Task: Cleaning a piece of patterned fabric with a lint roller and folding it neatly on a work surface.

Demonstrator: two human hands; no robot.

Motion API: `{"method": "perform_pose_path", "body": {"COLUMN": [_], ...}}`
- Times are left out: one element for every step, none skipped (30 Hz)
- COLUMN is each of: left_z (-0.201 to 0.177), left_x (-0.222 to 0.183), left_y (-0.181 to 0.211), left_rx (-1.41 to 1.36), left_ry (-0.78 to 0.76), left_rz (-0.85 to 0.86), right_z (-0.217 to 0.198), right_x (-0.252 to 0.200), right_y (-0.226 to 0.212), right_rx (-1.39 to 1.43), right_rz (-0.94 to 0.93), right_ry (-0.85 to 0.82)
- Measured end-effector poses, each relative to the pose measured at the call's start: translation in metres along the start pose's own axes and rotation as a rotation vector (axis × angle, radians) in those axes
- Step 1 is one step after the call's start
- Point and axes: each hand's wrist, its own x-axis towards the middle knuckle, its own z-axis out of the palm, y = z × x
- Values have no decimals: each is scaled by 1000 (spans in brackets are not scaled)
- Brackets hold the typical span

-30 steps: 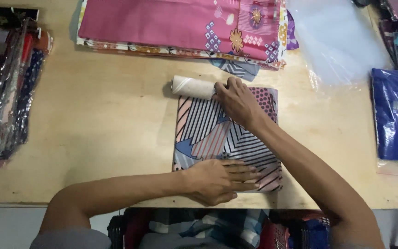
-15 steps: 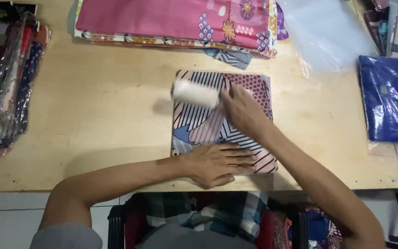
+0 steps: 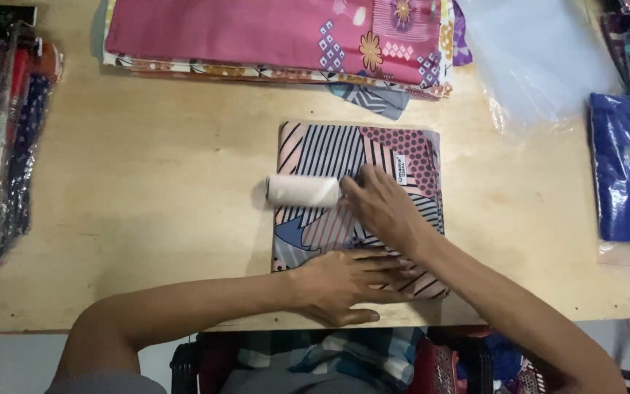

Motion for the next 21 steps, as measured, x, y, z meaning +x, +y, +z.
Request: {"method": "perform_pose_path", "body": {"left_z": [4,4,3,5,4,2,0,4,8,11,10,10,11,10,9,7,8,9,8,8,8], "left_x": [-3,-3,-2,0,2,2,3,0,-3,-6,-6,-5,-5,-4,-3,-2,-2,-2,-3,-3,-4], "left_y": [-2,-4,-6,-6,-5,-5,-4,-4,-4,-5,-5,-5,-5,-4,-3,-3,-2,-2,-2,-3,-4], "left_rx": [-19,-16,89,188,183,150,117,118,71,28,32,32,32,31,46,60,59,68,77,81,105], "left_ry": [-36,-35,-236,-437,-435,-442,-448,-449,-272,-97,-100,-119,-137,-138,-151,-164,-166,-181,-195,-197,-205], "left_rz": [-18,-22,-47,-70,-73,-82,-91,-94,-62,-25,-23,-23,-23,-17,-20,-23,-17,-21,-25,-25,-18], "right_z": [1,-3,-6,-10,-9,-8,-8,-6,-4,-3,-3,-3,-2,-1,1,2,0,-3,-6,-11,-17], "right_x": [9,19,28,35,41,50,58,63,67,72,75,75,76,77,78,80,73,67,62,50,38], "right_y": [7,11,15,20,25,30,35,36,37,40,38,37,36,35,33,32,31,30,28,28,29], "right_rx": [9,10,-43,-94,-91,-81,-71,-69,-70,-72,-73,-81,-90,-93,-71,-48,-51,-48,-44,-44,-29], "right_rz": [20,15,21,31,29,40,51,49,47,47,48,52,56,60,80,100,105,117,129,128,146], "right_ry": [5,5,36,61,56,73,89,90,161,237,243,271,298,300,322,344,347,352,356,361,318]}}
